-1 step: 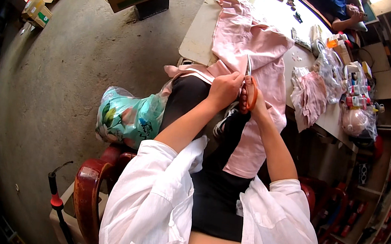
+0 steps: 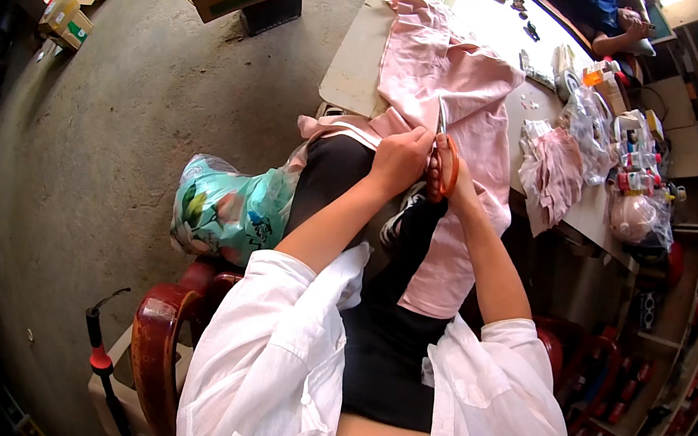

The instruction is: The person uses orange-handled scissors to cut a large piece of pink fabric on a table. They repeatedly fold and trim the material, creating smaller rectangular pieces. The person occasionally pauses to adjust the fabric or remove small scraps before continuing the cutting process.

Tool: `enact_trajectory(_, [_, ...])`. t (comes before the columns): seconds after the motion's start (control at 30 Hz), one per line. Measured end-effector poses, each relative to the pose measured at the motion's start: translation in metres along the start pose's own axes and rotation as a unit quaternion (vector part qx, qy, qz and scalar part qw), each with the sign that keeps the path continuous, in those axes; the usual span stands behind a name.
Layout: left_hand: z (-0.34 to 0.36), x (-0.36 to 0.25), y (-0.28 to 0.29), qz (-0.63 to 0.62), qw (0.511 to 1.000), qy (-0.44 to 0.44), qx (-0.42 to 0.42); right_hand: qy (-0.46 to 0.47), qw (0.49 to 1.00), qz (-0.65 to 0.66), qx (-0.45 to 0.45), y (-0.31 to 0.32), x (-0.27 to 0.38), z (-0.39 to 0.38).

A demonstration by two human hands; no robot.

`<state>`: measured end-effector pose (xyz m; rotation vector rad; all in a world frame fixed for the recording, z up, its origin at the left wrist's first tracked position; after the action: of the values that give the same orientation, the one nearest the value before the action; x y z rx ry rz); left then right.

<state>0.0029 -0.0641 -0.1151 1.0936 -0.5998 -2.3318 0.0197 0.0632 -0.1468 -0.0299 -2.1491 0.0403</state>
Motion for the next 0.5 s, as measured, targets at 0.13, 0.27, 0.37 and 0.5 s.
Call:
enact_trajectory(0.13, [0.002, -0.001, 0.003, -0.008, 1.0, -0.001, 0.019, -0.099, 0.994, 0.033, 0.037, -0.003, 0.008, 0.01])
enact_trajectory(0.27, [0.0, 0.004, 0.004, -0.013, 1.0, 0.021, 0.006, -0.115, 0.991, 0.025, 0.057, -0.016, 0.027, -0.004])
enact_trajectory(0.37, [0.0, 0.011, 0.004, -0.009, 0.997, 0.076, 0.004, -0.126, 0.985, 0.059, 0.101, -0.013, 0.029, -0.018])
enact_trajectory(0.5, [0.002, 0.022, 0.0, -0.014, 0.992, 0.127, -0.001, -0.145, 0.986, 0.038, 0.076, 0.022, 0.005, -0.042])
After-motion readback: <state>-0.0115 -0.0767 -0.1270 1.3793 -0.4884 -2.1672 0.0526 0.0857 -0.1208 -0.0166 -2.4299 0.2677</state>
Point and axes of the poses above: each hand's wrist, its own z-axis towards the middle knuckle, its own y-axis out of the back of the hand, x = y × z, the point moved 5 cm from there along z, towards the middle knuckle, and after that the axes turned 5 degrees about z, right-handed, at the moved point
